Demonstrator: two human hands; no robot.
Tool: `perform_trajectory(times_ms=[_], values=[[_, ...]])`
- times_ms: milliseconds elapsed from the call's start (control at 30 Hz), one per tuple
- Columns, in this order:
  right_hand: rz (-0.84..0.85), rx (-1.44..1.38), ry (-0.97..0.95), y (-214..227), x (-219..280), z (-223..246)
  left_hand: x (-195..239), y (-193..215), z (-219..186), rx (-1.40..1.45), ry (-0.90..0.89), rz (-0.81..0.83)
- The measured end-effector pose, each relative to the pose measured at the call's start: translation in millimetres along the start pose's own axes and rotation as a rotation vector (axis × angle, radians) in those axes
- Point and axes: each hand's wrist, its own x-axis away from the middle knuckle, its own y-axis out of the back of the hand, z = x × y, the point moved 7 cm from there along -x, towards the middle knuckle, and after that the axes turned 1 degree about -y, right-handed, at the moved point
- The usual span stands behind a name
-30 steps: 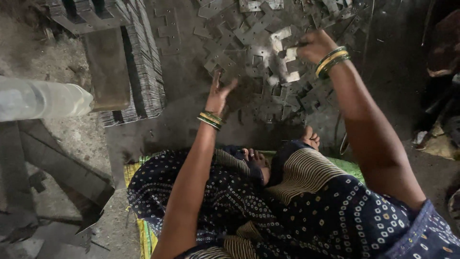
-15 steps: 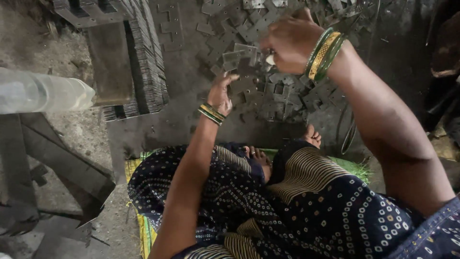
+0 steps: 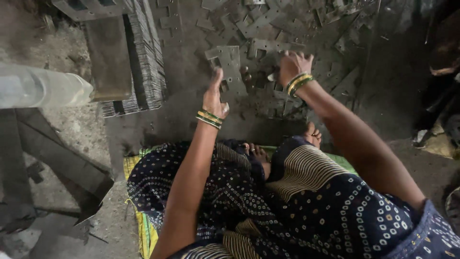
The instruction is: The person picks up metal plates from a pile on the floor and places them into a vertical metal slot, then uses a thin metal rod to prod and arrange the items within the stack.
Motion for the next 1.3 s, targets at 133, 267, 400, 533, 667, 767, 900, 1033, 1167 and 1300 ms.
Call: perform_trajectory(times_ms=[133, 267, 400, 533, 667, 767, 900, 1033, 1167, 1300], values=[[0.209, -0.295, -0.198, -33, 5, -28, -1, -4, 11, 0.185, -0.102, 0.160], [-0.135, -0.420, -0.003, 24, 5, -21, -6, 15, 26, 0.066, -0.176, 0.168], [-0.087, -0.656, 0.264, 70, 16, 0, -11, 7, 33, 0.312, -0.126, 0.282], [0.075, -0.511, 0.151, 32, 35, 18, -8, 8, 36, 0.140, -0.059, 0.152], [-0.174, -0.029, 0.289, -13, 54, 42, 6, 10, 36, 0.150, -0.123, 0.252], [0.065, -0.165, 0.137, -26, 47, 30, 8, 25, 33, 0.113, -0.180, 0.185], [0.217, -0.094, 0.053, 21, 34, 24, -1, 39, 34, 0.071, -0.184, 0.195], [-0.161, -0.149, 0.523, 114, 59, 72, -15, 40, 45, 0.153, -0.173, 0.358], [-0.274, -0.174, 0.637, 134, 94, 89, -41, 49, 46, 0.026, -0.208, 0.359], [0.066, 0.111, 0.422, 6, 107, 74, -41, 56, 52, -0.272, -0.094, 0.148]])
